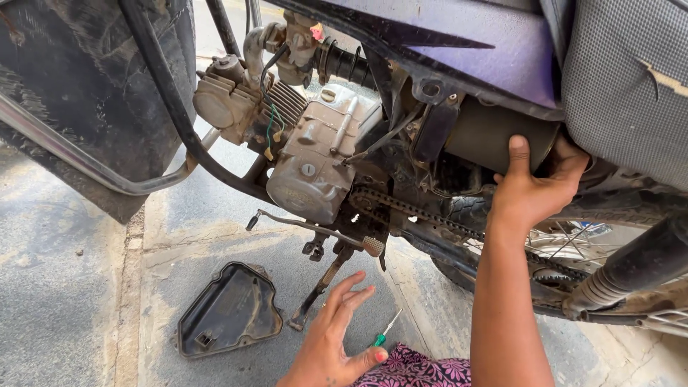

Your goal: The person removes the air filter from the motorcycle's airbox, inspects it, and then reinstalls it. They then place the airbox cover back over the filter and secure it by hand.

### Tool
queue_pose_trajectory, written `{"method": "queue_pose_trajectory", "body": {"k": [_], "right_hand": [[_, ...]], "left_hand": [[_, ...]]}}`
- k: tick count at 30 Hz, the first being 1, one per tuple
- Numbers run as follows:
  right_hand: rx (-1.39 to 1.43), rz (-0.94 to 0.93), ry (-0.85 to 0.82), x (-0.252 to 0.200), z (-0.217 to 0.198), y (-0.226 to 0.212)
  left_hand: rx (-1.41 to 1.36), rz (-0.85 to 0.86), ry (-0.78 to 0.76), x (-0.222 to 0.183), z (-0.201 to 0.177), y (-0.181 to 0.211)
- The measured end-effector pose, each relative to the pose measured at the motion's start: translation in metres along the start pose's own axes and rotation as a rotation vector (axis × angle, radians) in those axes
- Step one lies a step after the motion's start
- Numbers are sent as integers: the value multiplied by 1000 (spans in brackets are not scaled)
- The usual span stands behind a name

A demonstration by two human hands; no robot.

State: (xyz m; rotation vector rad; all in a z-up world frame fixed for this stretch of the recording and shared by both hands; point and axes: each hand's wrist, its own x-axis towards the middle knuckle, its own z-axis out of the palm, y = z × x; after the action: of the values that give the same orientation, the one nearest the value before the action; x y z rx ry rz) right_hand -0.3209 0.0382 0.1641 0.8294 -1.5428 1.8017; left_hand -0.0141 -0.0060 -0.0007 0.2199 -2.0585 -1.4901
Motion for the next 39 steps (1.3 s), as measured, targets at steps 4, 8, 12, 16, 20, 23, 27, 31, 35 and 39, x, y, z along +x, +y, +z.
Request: {"method": "queue_pose_trajectory", "body": {"k": [4, 8, 12, 16, 20, 23, 27, 31, 35, 39], "right_hand": [[-39, -3, 5, 5, 1, -3], [-92, 103, 13, 11, -2, -6], [-6, 103, 23, 9, 2, -12], [-56, -9, 38, 3, 1, -6], [-19, -48, -1, -6, -4, 0], [-14, -46, -4, -12, -5, -8], [24, 21, 71, -22, -1, -21], [84, -20, 140, -29, 2, -9], [75, -12, 169, -29, 4, -8], [85, -14, 139, -25, 3, -7]], "left_hand": [[-16, -8, -16, 1, -1, 3], [11, -33, -30, -3, 1, 0], [46, -6, -27, -5, 3, -3], [71, 12, -2, -2, -2, 2], [45, -57, -43, 1, 0, -1], [31, -80, -76, 3, 3, -2], [15, -111, -81, 2, -1, 5], [10, -101, -34, 1, -2, -3], [-21, -124, -44, 2, -4, -3], [-8, -108, -84, 3, -3, -3]]}}
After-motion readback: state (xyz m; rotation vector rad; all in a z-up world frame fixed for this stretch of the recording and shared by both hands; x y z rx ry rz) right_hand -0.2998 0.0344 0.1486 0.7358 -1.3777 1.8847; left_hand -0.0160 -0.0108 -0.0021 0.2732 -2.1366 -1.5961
